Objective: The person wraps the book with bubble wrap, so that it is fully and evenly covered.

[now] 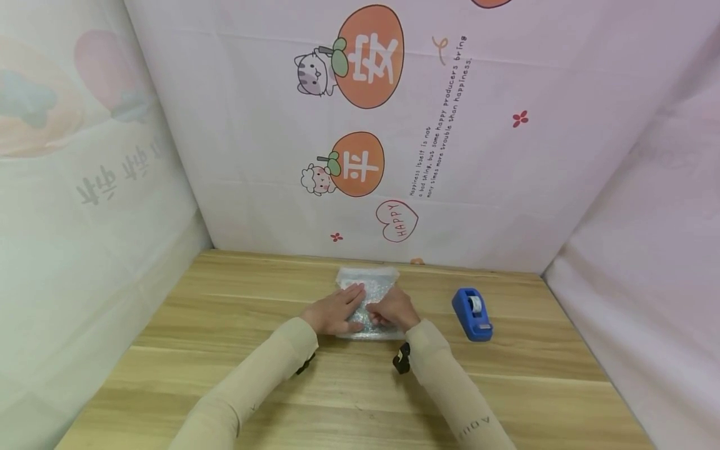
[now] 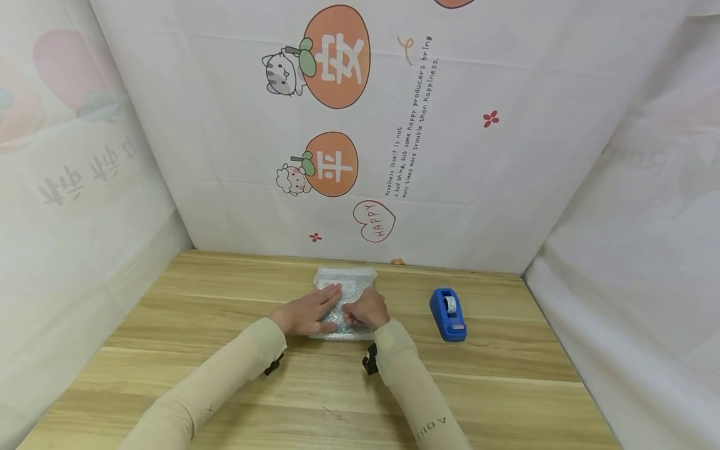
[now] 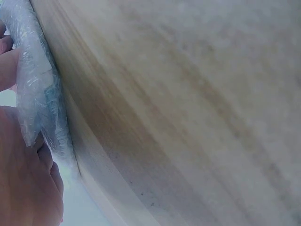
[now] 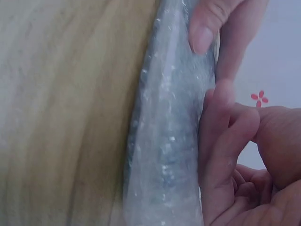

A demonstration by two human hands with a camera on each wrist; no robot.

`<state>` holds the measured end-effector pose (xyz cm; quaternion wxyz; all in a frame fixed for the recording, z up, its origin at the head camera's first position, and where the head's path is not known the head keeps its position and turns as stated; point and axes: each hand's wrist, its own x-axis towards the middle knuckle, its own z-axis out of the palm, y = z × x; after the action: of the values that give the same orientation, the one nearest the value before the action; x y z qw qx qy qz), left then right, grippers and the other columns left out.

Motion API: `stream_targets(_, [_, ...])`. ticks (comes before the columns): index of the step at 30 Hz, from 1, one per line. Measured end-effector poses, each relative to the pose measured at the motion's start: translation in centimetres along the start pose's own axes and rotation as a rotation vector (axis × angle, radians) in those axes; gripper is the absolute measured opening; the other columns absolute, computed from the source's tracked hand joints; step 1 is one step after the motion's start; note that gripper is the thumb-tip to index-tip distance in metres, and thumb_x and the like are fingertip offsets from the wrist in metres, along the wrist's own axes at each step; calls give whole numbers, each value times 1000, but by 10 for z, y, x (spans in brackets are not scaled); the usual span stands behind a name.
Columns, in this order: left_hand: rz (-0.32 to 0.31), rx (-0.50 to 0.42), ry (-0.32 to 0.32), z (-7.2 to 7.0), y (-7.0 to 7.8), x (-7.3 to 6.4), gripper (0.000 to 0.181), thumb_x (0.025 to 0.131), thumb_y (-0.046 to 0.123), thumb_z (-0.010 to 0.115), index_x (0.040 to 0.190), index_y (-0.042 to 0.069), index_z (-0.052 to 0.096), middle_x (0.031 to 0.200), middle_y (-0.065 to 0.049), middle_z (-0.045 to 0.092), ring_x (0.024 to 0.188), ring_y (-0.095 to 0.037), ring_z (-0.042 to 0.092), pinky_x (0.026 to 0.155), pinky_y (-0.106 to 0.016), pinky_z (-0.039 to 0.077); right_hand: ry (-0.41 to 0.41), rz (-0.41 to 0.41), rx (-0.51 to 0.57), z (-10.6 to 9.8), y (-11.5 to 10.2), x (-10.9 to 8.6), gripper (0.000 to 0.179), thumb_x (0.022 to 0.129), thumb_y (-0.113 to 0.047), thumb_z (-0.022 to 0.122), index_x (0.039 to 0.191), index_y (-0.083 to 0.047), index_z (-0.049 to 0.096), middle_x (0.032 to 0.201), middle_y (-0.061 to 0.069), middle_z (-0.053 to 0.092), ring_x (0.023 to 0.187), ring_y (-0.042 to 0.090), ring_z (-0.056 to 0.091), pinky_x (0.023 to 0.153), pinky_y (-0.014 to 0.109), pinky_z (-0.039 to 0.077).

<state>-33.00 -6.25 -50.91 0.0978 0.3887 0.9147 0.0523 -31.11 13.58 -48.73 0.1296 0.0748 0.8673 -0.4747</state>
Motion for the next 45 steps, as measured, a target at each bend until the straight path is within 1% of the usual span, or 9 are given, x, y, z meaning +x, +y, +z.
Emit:
stream_targets(6, [9,-11,-10,-6,5,-5,84,109,52,46,168,0,16,179,-17,10,167,-33,11,136,-49,17,-3,37,28,-2,6,5,35,98,-31,76,72,-7,74,55,-3,66,46,4,54,44,16,44])
stream_targets(11, [14,-14,-2,-9,8,-6,83,109,51,48,168,0,18,178,-17,12,167,-34,13,136,-50,20,72,20,-68,2,8,10,45,97,-35,77,59,-12,71,48,-4,61,41,6,48,43,19,40])
stream_targets(16, [7,-29,-6,-10,7,-5,82,110,49,48,168,1,17,179,-17,11,167,-34,12,136,-50,18,138,8,-175,4,4,12,45,94,-37,81,59,-10,69,44,-5,56,39,4,46,41,18,39])
stream_targets(22, [9,-15,-13,-10,8,-6,81,110,49,46,168,0,17,179,-17,10,167,-34,11,136,-49,18,119,43,-182,3,1,12,43,93,-37,83,64,-8,68,45,-5,57,38,4,47,40,17,40])
stream_targets(28, [2,-19,-10,-9,8,-6,82,110,50,46,168,0,17,179,-16,10,167,-33,11,136,-48,18,55,77,-165,-5,-1,15,41,90,-38,84,98,0,71,51,-3,60,43,6,49,44,19,41])
stream_targets(31, [10,-20,-3,-10,7,-6,82,110,51,46,168,0,17,179,-17,11,167,-33,12,136,-49,19,50,34,-309,-11,-1,17,65,89,-50,81,123,4,67,77,6,73,62,13,59,59,25,50])
stream_targets(34, [18,-22,1,-10,7,-6,83,110,51,47,168,0,18,179,-17,12,166,-34,14,135,-50,20,61,-16,-501,-15,2,21,80,87,-66,75,128,3,71,110,16,78,84,22,68,75,36,58])
stream_targets(38, [28,-34,-5,-9,6,-7,82,110,49,48,168,-1,18,178,-18,12,166,-35,13,135,-51,20,79,-26,-607,-15,10,27,80,84,-79,69,115,-6,81,123,15,78,91,24,70,78,41,60])
stream_targets(45, [35,-31,5,-9,6,-7,81,110,48,46,167,-3,18,178,-20,12,166,-36,14,135,-52,19,131,-48,-632,-13,18,31,69,76,-84,71,87,-16,80,86,1,75,69,16,61,58,32,48])
